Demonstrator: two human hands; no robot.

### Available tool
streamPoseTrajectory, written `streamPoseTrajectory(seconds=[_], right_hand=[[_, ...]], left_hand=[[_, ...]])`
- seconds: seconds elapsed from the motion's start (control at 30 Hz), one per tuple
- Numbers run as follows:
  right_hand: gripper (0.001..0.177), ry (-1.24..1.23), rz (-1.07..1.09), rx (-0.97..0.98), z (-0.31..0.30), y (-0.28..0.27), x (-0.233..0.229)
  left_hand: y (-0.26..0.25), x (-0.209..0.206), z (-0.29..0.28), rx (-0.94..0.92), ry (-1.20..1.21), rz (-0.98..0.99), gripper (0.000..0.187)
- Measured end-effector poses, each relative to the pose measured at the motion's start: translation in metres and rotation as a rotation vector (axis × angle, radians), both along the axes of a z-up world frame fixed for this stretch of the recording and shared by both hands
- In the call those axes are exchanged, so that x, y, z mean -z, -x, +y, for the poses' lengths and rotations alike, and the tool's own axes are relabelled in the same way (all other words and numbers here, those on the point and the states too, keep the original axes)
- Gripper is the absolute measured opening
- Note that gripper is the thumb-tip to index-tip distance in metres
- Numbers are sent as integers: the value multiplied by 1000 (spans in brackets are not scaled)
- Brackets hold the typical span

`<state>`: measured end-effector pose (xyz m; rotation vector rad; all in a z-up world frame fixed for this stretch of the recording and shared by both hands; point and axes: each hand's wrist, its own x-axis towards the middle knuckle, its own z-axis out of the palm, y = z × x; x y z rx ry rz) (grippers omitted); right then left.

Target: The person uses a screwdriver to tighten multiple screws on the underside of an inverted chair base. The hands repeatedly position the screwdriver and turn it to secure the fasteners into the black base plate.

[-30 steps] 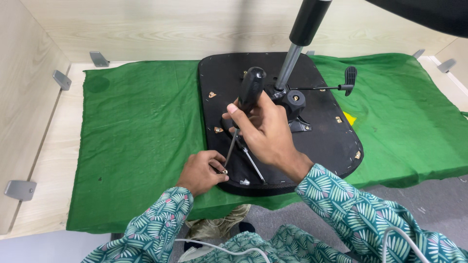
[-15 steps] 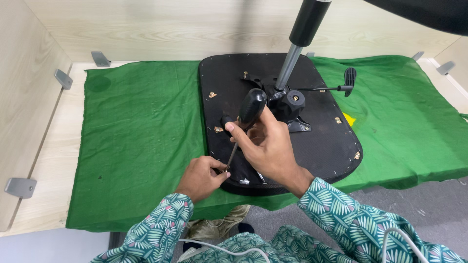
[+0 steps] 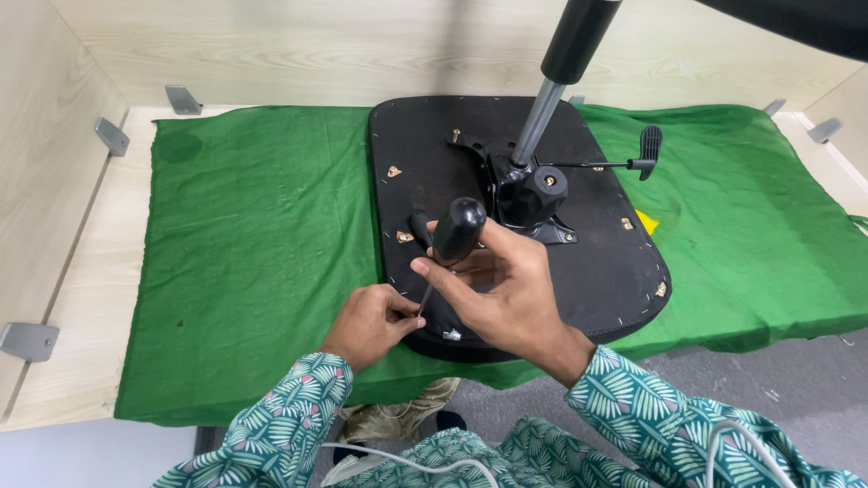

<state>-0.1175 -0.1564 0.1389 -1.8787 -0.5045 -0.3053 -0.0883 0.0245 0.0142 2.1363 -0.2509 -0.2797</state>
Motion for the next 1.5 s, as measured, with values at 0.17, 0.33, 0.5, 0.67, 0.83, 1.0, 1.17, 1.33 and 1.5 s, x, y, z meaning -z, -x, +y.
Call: streamPoseTrajectory(seconds=[0.17, 0.33, 0.5, 0.67, 0.83, 1.0, 1.17, 1.33, 1.5], right_hand=[[37, -15, -23, 9, 0, -1, 5], [36, -60, 57, 121, -2, -1, 10], [36, -110, 68, 134, -1, 1, 12], [38, -91, 83, 122, 1, 3, 12], [24, -190, 89, 132, 8, -6, 17], [16, -231, 55, 142, 17, 1, 23], [17, -226, 76, 163, 16, -1, 24], [19, -290, 56, 105, 6, -13, 23], [28, -250, 59, 114, 3, -16, 22]], left_hand=[[-8, 1, 4, 65, 33, -16, 29], [-10, -1, 5, 80, 39, 41, 29], [-16, -1, 7, 126, 64, 82, 26], [-18, 2, 10, 156, 69, -2, 26], [-16, 5, 11, 168, 76, -97, 26], [-15, 5, 11, 166, 79, -144, 25], [-13, 2, 9, 157, 53, -100, 27], [-9, -3, 9, 118, 73, -68, 25], [-8, -6, 5, 109, 27, -54, 26]])
